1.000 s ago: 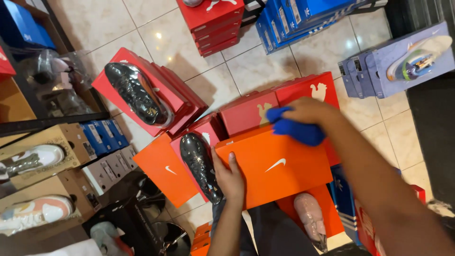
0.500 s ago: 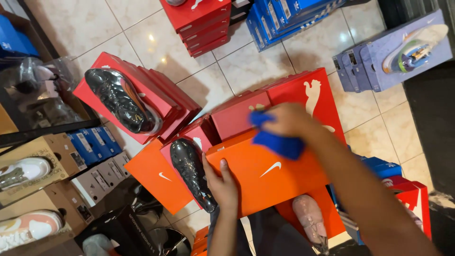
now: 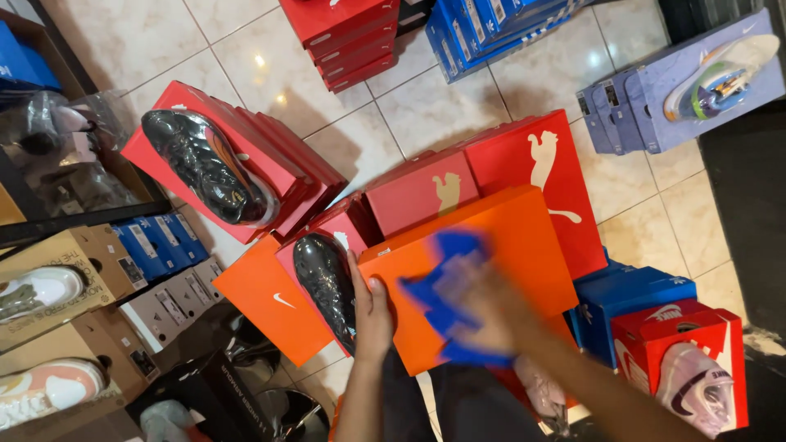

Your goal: Cleaning and wiping down various shoes and shoe boxes using a cloth in a storage area.

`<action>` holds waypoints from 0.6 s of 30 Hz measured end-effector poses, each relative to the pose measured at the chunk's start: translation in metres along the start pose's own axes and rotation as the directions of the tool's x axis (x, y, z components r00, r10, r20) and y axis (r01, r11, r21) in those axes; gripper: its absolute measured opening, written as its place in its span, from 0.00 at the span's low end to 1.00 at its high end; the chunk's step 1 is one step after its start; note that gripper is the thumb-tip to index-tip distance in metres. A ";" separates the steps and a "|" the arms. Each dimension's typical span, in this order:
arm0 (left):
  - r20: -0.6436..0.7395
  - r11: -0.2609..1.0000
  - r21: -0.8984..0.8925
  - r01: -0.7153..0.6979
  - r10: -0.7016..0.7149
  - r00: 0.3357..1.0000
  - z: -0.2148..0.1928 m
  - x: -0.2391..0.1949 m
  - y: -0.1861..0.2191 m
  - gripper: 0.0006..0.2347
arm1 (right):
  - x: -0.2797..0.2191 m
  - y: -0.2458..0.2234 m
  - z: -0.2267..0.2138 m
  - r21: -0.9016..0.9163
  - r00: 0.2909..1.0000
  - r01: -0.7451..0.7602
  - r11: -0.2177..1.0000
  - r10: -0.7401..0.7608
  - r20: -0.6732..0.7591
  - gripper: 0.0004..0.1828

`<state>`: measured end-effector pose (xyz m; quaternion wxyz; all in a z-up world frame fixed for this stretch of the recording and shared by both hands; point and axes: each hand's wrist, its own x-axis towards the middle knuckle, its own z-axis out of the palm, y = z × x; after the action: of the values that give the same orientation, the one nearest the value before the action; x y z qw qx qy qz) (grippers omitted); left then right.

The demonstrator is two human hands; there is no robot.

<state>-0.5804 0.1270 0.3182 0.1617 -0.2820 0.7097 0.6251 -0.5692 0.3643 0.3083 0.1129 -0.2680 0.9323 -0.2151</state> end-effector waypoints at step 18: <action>0.018 0.935 -0.354 -0.039 0.048 0.999 0.017 -0.001 -0.011 0.30 | 0.010 0.070 -0.035 -0.094 0.993 -0.039 0.995 0.028 -0.119 0.45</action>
<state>-0.5750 0.1431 0.3075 0.1038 -0.2826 0.5898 0.7493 -0.6206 0.4237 0.3060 0.0485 -0.2444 0.9509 -0.1834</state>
